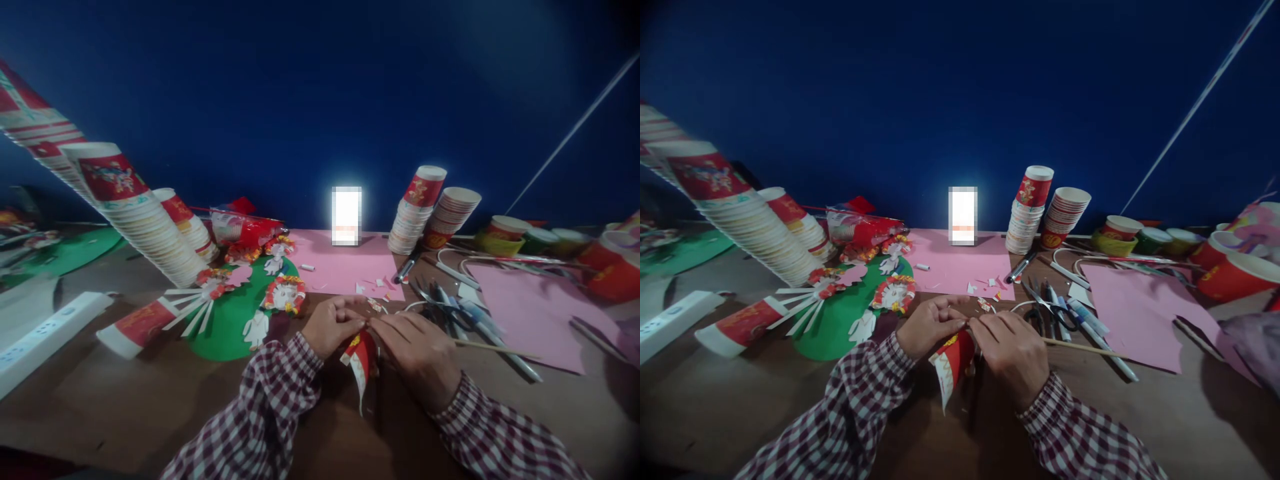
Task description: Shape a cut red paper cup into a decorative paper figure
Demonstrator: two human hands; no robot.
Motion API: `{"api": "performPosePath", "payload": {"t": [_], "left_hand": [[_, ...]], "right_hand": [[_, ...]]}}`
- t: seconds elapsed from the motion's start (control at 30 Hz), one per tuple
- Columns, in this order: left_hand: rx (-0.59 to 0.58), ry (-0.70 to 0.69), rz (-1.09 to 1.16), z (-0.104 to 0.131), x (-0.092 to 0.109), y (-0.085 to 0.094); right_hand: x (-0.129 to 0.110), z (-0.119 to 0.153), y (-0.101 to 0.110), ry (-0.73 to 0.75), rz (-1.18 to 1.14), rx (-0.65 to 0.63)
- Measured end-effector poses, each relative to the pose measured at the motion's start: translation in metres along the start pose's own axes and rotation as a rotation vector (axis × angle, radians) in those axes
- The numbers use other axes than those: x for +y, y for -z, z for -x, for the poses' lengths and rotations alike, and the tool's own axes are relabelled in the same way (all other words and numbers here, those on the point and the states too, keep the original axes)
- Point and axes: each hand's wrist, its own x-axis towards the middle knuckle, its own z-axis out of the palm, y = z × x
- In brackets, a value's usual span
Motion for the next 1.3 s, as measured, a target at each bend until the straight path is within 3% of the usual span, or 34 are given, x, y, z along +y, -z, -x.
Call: {"api": "performPosePath", "payload": {"t": [1.0,1.3], "left_hand": [[0.122,-0.055,-0.006,-0.004,-0.008,-0.011],[0.188,-0.138,-0.159,-0.002,-0.003,-0.015]], "right_hand": [[0.005,-0.004,-0.005,-0.033,-0.089,0.028],[0.007,-0.003,-0.007,-0.015,-0.093,0.019]]}}
